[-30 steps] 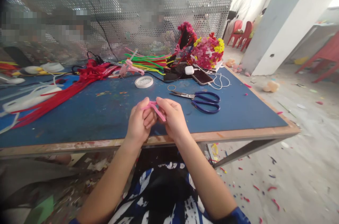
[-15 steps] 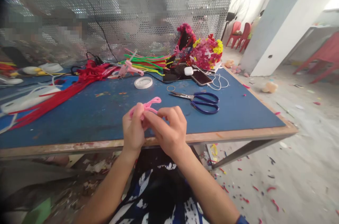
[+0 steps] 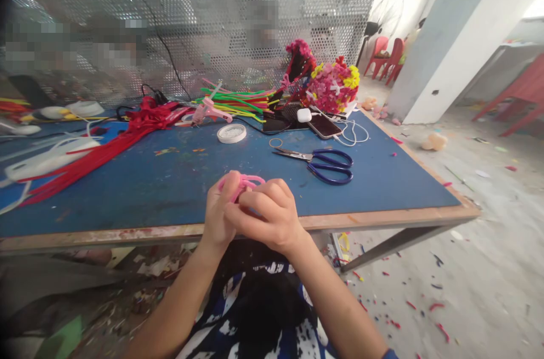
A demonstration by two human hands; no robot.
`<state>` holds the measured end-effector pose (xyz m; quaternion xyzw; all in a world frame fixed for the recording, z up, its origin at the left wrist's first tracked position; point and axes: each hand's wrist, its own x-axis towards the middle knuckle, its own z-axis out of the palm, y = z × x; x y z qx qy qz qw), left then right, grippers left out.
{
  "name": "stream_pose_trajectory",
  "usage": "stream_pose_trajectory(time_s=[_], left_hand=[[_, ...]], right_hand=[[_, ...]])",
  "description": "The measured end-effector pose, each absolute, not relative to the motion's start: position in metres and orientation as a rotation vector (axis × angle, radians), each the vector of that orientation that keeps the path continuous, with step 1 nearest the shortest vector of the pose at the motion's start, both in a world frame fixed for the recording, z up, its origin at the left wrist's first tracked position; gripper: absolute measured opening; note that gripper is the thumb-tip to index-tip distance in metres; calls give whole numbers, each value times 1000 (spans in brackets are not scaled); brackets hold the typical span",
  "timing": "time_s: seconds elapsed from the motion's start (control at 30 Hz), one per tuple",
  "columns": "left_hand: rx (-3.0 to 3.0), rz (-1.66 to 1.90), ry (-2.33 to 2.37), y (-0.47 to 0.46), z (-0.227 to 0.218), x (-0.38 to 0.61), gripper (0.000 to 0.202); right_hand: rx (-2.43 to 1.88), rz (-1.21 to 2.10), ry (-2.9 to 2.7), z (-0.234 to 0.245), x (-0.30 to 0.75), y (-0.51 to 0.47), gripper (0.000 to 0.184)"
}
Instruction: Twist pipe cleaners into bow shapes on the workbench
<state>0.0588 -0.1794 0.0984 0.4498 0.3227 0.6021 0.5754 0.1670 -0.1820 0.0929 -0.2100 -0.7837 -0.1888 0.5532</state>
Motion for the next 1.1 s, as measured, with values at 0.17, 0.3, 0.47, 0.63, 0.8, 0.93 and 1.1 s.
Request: stream_pose_trajectory(time_s=[0.17,0.3,0.47,0.63,0.8,0.93,1.1], left_hand=[[1021,1458,747,-175,97,58,38],[1036,1492,676,-173,96,58,42],[1090,1442,724,-174,97,57,45],[1109,1371,713,-179,103,50,43],[1049,1289,660,-196,118,44,41],[1082,1326,695,-207,127,42,42],[1122,1390,767,-204,127,40,23]], right_hand=[[-587,-205,-1762,94,165,-186,10],[-828,494,-1369,104,163,-183,29],[-800,1275,-1445,114,166,-174,37],[-689,1431,-1418,116,170,-176,41],[-592,1686,-1282,124,170,-189,41],[-614,1625,-1202,133,166,-198,32],[-748,1478,-1108,135,164,-199,28]])
